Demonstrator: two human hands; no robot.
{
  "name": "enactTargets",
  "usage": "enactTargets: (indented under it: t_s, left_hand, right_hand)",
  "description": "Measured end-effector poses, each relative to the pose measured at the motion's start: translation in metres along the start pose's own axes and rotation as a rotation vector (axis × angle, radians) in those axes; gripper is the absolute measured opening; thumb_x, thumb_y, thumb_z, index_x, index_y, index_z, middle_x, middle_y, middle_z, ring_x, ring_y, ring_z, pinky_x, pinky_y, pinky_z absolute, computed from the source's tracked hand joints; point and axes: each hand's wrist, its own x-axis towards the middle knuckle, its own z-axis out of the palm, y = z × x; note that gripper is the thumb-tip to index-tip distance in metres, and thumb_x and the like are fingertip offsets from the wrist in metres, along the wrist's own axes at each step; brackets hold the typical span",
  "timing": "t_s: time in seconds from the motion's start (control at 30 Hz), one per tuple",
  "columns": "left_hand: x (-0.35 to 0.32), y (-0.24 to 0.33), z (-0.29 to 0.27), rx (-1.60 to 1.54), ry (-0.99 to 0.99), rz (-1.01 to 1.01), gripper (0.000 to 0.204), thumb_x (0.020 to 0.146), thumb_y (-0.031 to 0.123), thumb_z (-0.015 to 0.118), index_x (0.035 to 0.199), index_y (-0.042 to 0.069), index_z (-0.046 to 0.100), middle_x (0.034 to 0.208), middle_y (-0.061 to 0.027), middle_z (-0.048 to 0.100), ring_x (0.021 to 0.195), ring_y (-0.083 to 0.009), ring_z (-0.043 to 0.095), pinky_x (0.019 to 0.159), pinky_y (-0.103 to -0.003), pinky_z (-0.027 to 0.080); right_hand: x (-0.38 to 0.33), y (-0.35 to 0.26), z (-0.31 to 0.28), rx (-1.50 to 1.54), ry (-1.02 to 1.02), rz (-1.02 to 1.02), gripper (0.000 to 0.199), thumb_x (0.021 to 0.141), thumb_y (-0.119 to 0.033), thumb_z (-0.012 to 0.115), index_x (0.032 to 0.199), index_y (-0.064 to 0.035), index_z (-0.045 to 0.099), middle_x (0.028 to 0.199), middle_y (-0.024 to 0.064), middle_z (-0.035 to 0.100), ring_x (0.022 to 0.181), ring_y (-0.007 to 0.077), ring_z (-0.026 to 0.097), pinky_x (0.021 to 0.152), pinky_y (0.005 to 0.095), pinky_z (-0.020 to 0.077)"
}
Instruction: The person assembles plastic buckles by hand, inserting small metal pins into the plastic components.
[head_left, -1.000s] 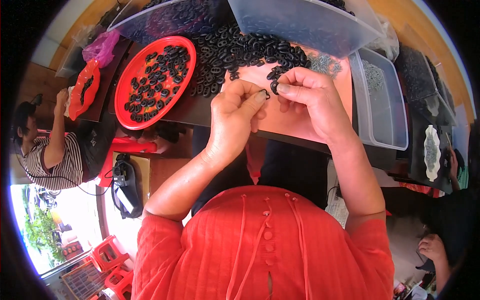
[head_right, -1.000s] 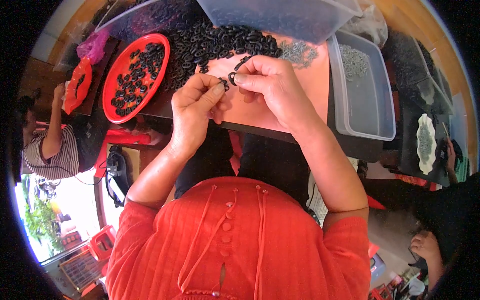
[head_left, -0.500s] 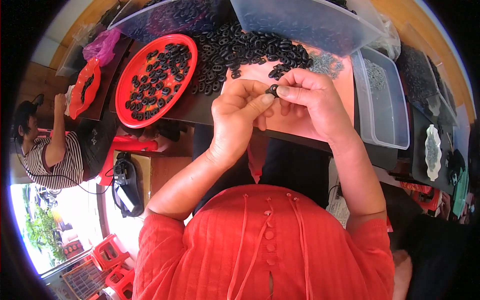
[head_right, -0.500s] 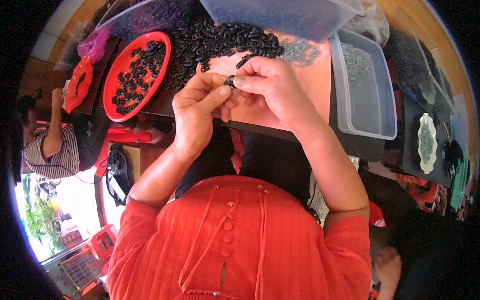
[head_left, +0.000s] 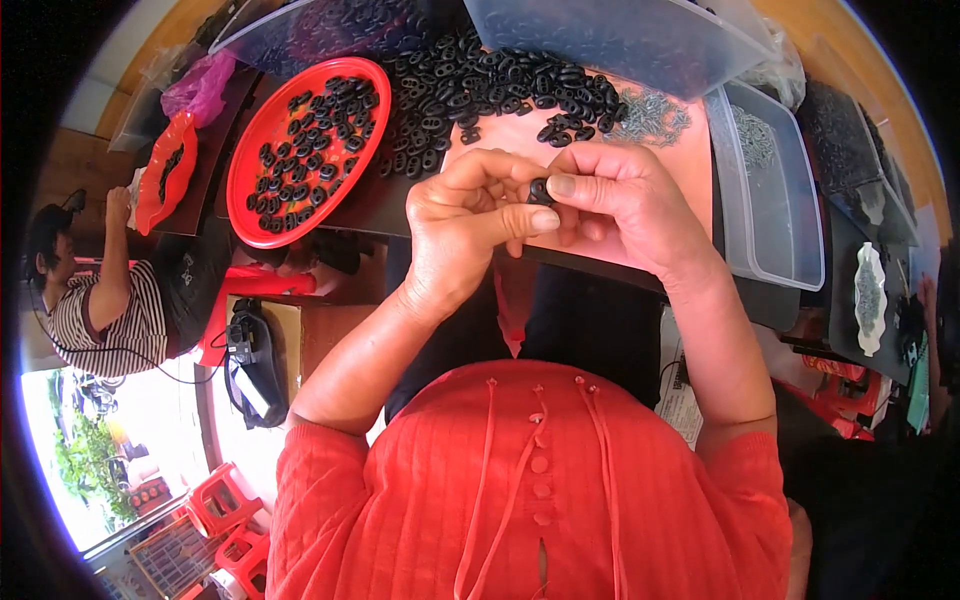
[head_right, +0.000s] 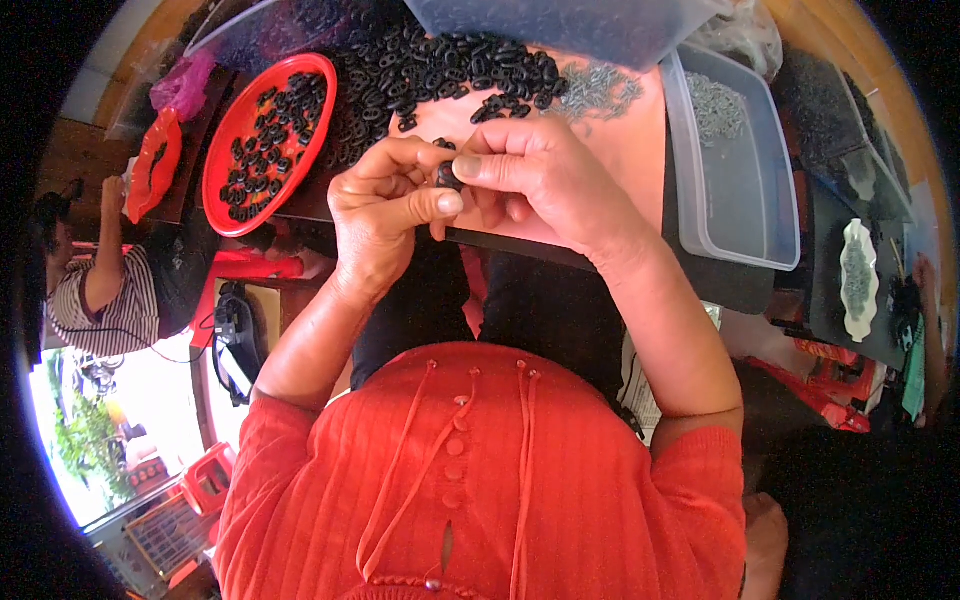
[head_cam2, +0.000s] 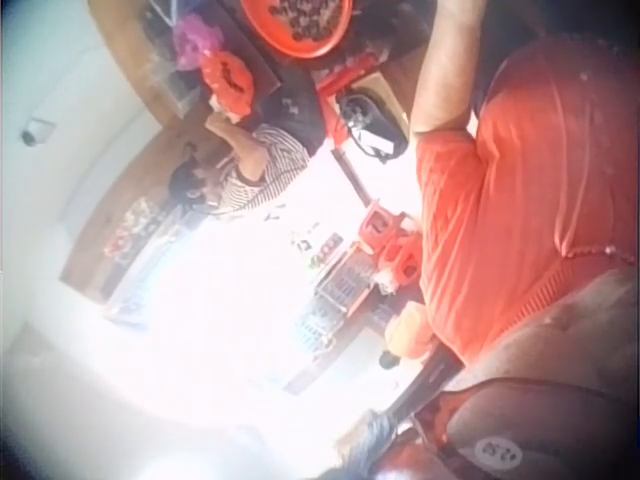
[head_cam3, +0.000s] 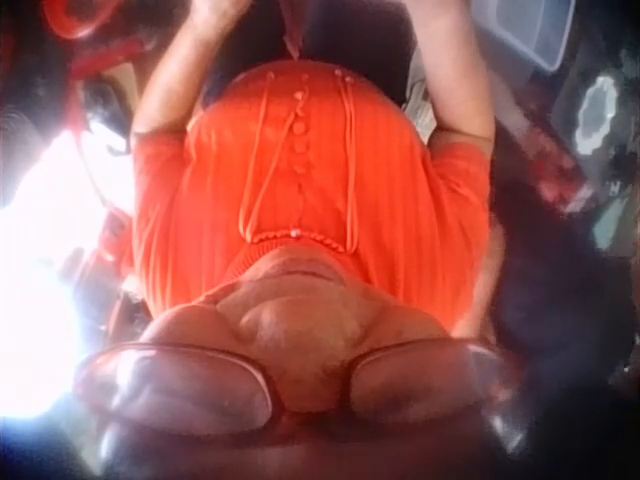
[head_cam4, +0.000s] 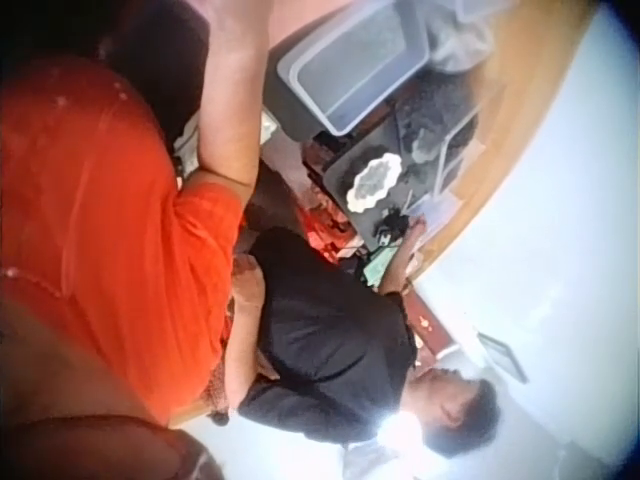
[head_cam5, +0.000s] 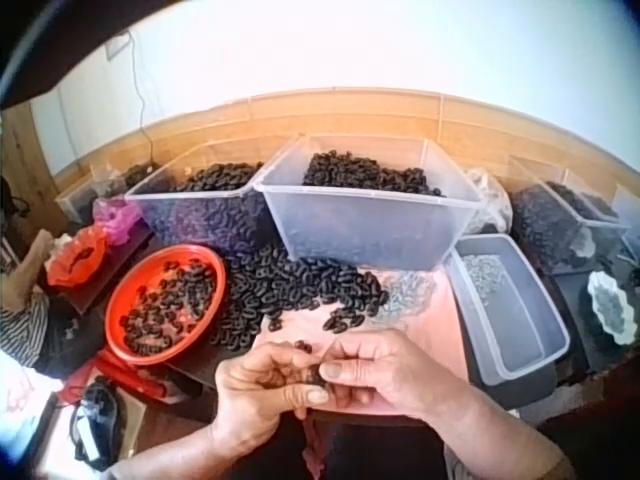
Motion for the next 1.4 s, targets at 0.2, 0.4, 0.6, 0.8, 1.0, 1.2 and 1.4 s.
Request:
enactTargets:
  t_s: [0.2,0.4,0.6,0.8,1.0,1.2,1.4]
  left_hand:
    - [-0.004,0.004,0.001,0.044,-0.028,0.035,0.029,0.078,-0.006,0.073,0.103,-0.003,0.06,0.088,-0.0066,0.066,0.073,-0.0124,0.067,0.054,-0.02,0.049]
    - [-0.012,0.012,0.002,-0.029,-0.12,0.154,0.023,0.081,-0.012,0.066,0.1,-0.007,0.056,0.088,-0.0139,0.064,0.077,-0.0266,0.069,0.064,-0.033,0.06]
    - [-0.012,0.006,-0.01,-0.024,-0.129,0.2,0.017,0.081,-0.012,0.067,0.093,-0.006,0.056,0.086,-0.0136,0.063,0.073,-0.0289,0.069,0.06,-0.039,0.063]
    - [-0.008,0.02,-0.022,0.137,0.055,0.105,0.019,0.076,-0.006,0.074,0.089,0.0,0.061,0.08,-0.0056,0.063,0.057,-0.0107,0.058,0.047,-0.021,0.044]
    - [0.031,0.103,-0.091,0.681,0.292,0.325,0.019,0.077,-0.007,0.069,0.096,-0.002,0.067,0.075,-0.0007,0.062,0.058,-0.0048,0.052,0.051,-0.018,0.04]
    - [0.053,0.087,-0.095,1.202,0.155,0.466,0.036,0.074,-0.004,0.07,0.108,0.006,0.067,0.087,-0.0015,0.057,0.075,-0.0102,0.055,0.066,-0.024,0.045]
    - [0.064,0.029,-0.011,1.116,-0.291,0.535,0.018,0.079,-0.002,0.067,0.096,0.0,0.065,0.087,-0.0091,0.058,0.077,-0.0195,0.06,0.067,-0.028,0.048]
  right_hand:
    - [-0.005,-0.002,0.006,-0.032,-0.002,-0.059,0.019,0.093,-0.018,0.061,0.087,-0.0004,0.061,0.067,0.0006,0.056,0.055,0.006,0.047,0.052,0.019,0.0395]
    - [-0.013,0.004,0.025,0.113,0.008,-0.069,0.023,0.094,-0.021,0.059,0.079,-0.0031,0.06,0.064,0.0011,0.055,0.053,0.0073,0.052,0.045,0.0182,0.0322]
    - [-0.009,0.021,0.04,0.434,-0.007,0.006,0.019,0.096,-0.018,0.057,0.085,-0.0025,0.059,0.066,0.0011,0.054,0.053,0.0102,0.055,0.044,0.0172,0.0325]
    - [-0.006,0.002,0.044,0.136,0.118,-0.077,0.019,0.095,-0.019,0.059,0.086,-0.0018,0.06,0.065,0.0007,0.055,0.059,0.0106,0.056,0.049,0.0209,0.0364]
    - [-0.023,-0.008,-0.012,-0.93,0.578,-0.54,0.009,0.086,-0.011,0.062,0.085,-0.0023,0.06,0.076,0.0119,0.062,0.068,0.0279,0.061,0.063,0.0347,0.0478]
    - [-0.027,0.002,-0.025,-1.176,0.509,-0.569,0.011,0.084,-0.007,0.063,0.094,-0.0029,0.061,0.087,0.0119,0.064,0.081,0.0294,0.064,0.069,0.0355,0.0509]
    - [-0.036,-0.002,-0.038,-0.686,0.592,-0.552,0.012,0.085,-0.001,0.063,0.097,0.0006,0.062,0.086,0.0064,0.065,0.08,0.0136,0.063,0.072,0.0267,0.0507]
